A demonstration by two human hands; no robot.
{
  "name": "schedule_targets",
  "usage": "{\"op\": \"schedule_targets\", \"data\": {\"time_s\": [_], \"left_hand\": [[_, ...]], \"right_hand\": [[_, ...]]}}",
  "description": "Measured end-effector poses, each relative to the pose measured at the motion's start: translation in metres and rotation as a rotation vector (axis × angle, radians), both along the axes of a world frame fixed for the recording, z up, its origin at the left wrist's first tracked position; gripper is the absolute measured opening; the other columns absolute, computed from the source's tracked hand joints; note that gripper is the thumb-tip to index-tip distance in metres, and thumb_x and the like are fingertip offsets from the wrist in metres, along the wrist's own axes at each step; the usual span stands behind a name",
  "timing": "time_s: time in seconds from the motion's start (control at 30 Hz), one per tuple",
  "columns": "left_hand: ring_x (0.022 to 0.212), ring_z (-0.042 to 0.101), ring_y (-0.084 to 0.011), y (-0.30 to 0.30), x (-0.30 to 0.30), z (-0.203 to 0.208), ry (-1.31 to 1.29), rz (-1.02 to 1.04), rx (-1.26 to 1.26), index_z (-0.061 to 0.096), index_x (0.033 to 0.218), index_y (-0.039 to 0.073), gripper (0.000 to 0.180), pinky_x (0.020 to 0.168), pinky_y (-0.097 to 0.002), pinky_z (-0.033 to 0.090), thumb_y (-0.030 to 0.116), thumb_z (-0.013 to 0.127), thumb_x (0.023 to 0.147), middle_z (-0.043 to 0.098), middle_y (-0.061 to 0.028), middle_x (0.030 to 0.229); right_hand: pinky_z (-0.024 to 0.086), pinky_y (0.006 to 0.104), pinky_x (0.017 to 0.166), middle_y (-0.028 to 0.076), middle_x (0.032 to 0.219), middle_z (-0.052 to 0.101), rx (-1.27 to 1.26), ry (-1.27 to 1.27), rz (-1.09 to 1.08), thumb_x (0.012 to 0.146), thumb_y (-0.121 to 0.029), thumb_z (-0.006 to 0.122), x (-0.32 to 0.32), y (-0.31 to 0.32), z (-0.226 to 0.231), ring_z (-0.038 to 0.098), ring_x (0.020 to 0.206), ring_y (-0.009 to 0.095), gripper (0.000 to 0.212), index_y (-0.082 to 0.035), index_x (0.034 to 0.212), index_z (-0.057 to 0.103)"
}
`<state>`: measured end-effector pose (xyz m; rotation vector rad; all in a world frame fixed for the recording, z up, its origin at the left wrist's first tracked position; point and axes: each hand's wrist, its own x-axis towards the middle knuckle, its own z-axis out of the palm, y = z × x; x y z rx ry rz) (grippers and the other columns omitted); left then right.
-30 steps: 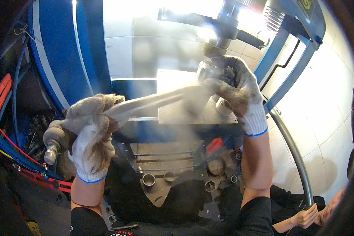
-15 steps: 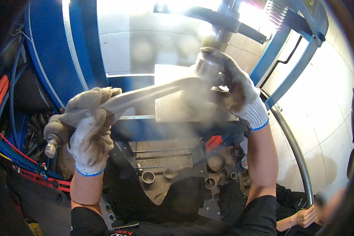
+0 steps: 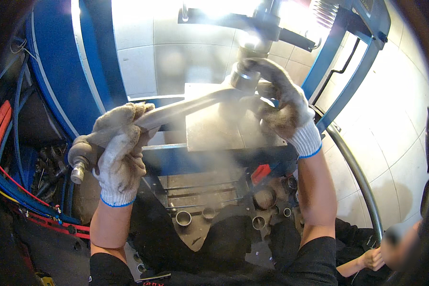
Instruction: The person uses a hydraulic press to install cylindrical bushings into metal connecting rods. They place each bushing over the rod end, lower the press ram to seat it, then remove the rod and place it on the floor. The process repeats for multiple rods.
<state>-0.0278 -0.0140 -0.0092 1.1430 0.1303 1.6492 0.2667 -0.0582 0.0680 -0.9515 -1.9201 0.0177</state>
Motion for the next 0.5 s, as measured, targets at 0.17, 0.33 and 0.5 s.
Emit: {"op": "schedule_targets", "data": {"time_s": [0.17,0.33,0.5], "left_hand": [[0.115,0.064,-0.0374,0.002,-0.001,-0.001,-0.002,-0.031,-0.02,0.065,0.117,0.002,0.031,0.096,-0.0514,0.057,0.008,0.07,0.087,0.067,-0.022,0.117],[0.115,0.064,-0.0393,0.001,0.0,-0.002,-0.003,-0.011,-0.002,0.063,0.118,0.001,0.031,0.097,-0.0524,0.057,0.006,0.068,0.088,0.066,-0.0233,0.119],[0.115,0.063,-0.0417,0.0,0.0,-0.002,0.0,-0.008,-0.021,0.062,0.119,-0.001,0.032,0.097,-0.0519,0.057,0.006,0.068,0.088,0.065,-0.0241,0.119]], "right_hand": [[0.06,0.0348,0.092,0.014,0.128,0.063,-0.273,0.482,-0.069,0.077,-0.002,0.083,0.002,0.013,0.009,0.066,0.11,0.022,0.08,0.002,0.144,0.04],[0.058,0.0332,0.095,0.013,0.126,0.064,-0.504,0.517,0.131,0.077,-0.007,0.085,0.016,0.024,0.02,0.066,0.112,0.021,0.079,0.002,0.143,0.044],[0.058,0.0324,0.097,0.014,0.129,0.063,-0.46,0.467,0.009,0.075,-0.008,0.086,0.022,0.035,0.013,0.064,0.115,0.021,0.081,0.002,0.143,0.044]]}}
